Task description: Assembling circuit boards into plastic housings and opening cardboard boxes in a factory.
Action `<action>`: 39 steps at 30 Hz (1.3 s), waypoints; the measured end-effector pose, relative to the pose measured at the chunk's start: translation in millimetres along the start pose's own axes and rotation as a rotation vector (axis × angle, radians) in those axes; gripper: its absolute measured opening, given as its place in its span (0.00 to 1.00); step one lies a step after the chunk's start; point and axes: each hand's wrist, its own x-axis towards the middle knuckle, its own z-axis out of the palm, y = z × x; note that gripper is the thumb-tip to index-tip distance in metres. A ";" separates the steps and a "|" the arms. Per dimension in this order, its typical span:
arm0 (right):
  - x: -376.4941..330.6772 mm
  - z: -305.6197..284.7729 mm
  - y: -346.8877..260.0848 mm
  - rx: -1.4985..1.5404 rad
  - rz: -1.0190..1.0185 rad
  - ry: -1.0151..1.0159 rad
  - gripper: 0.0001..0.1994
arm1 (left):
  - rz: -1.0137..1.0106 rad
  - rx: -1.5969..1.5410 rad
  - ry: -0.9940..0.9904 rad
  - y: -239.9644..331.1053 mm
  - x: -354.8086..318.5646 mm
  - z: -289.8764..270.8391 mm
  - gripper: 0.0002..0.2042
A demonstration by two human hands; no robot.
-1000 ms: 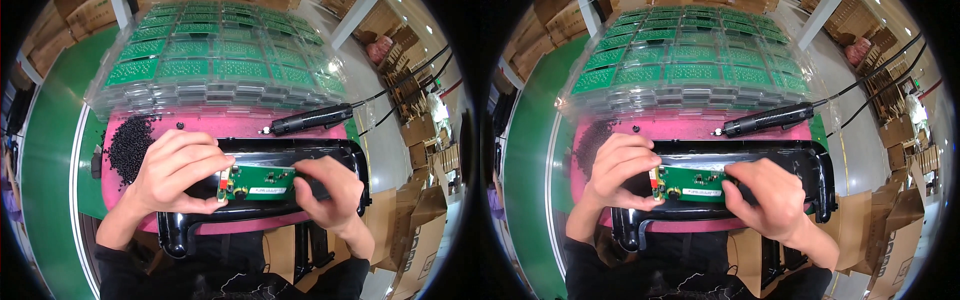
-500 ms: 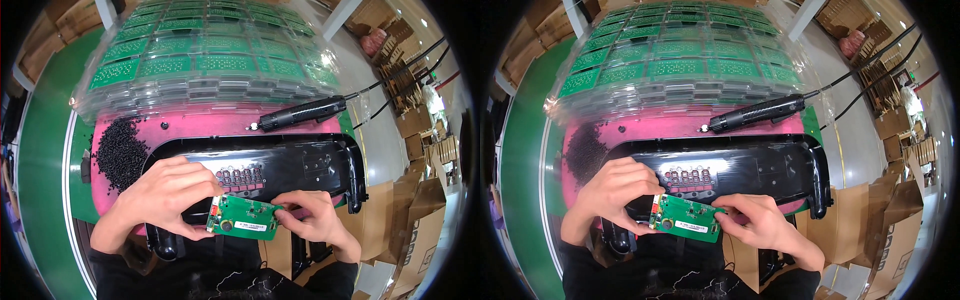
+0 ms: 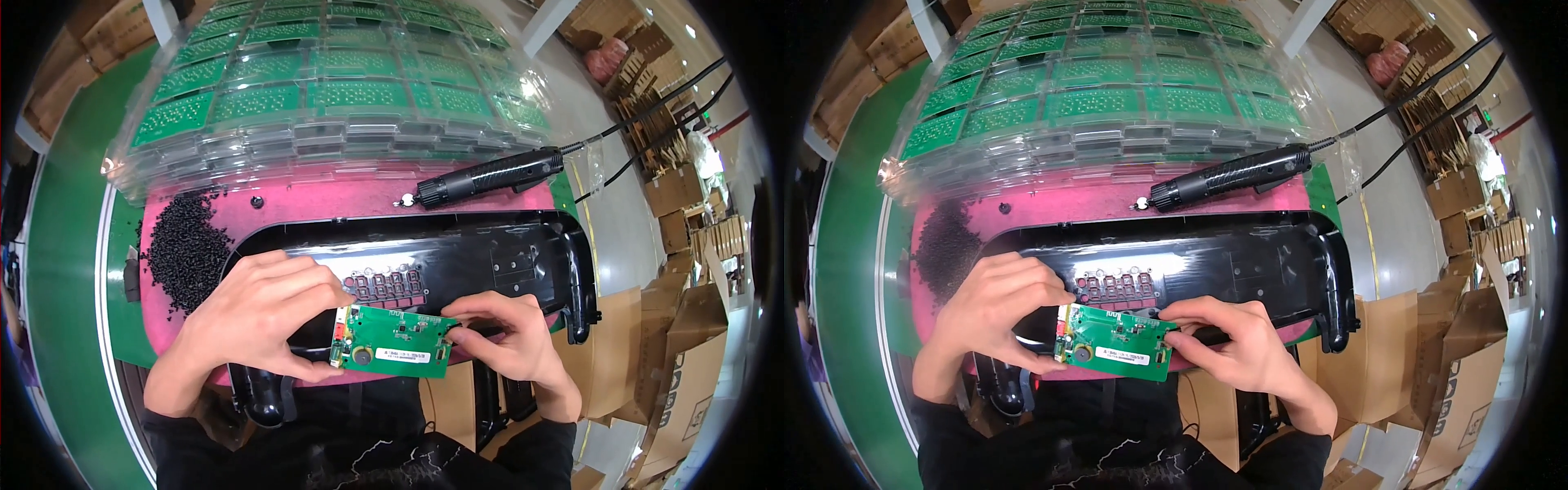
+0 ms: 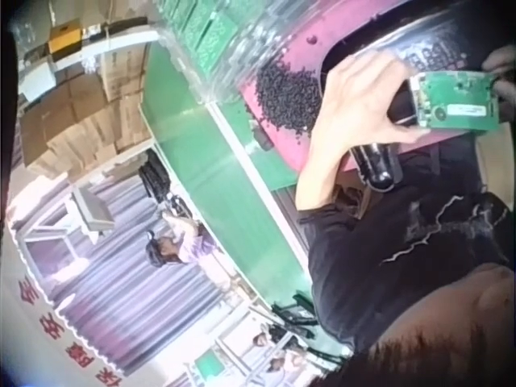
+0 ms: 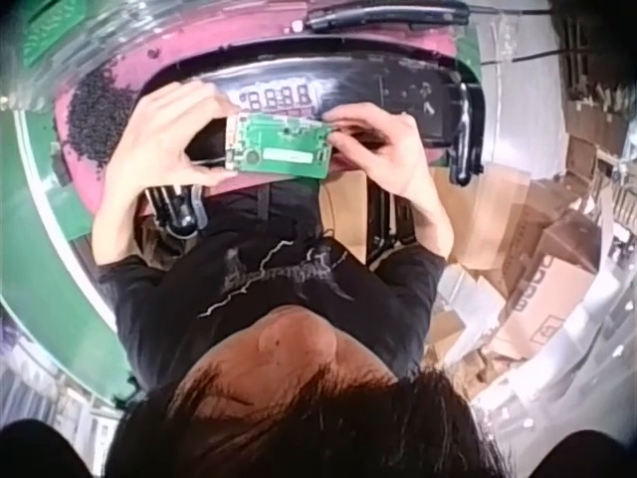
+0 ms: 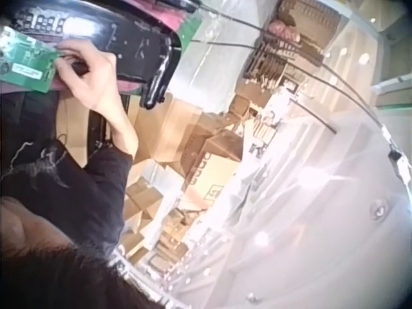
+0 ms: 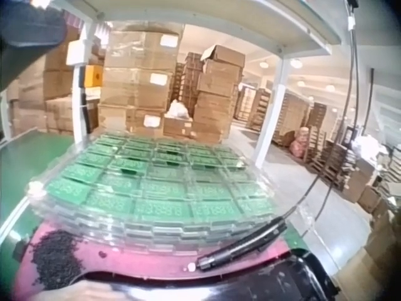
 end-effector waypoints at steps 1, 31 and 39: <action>-0.1 -0.1 1.5 -0.005 -0.017 -0.006 0.11 | 0.000 -0.002 0.000 0.1 -0.2 0.2 0.25; 39.6 0.7 28.9 -0.260 -0.154 0.054 0.26 | -0.315 0.282 -0.102 5.1 4.9 8.2 0.29; 38.3 0.1 31.6 -0.283 -0.153 0.035 0.26 | -0.338 0.274 -0.130 6.3 7.4 9.2 0.29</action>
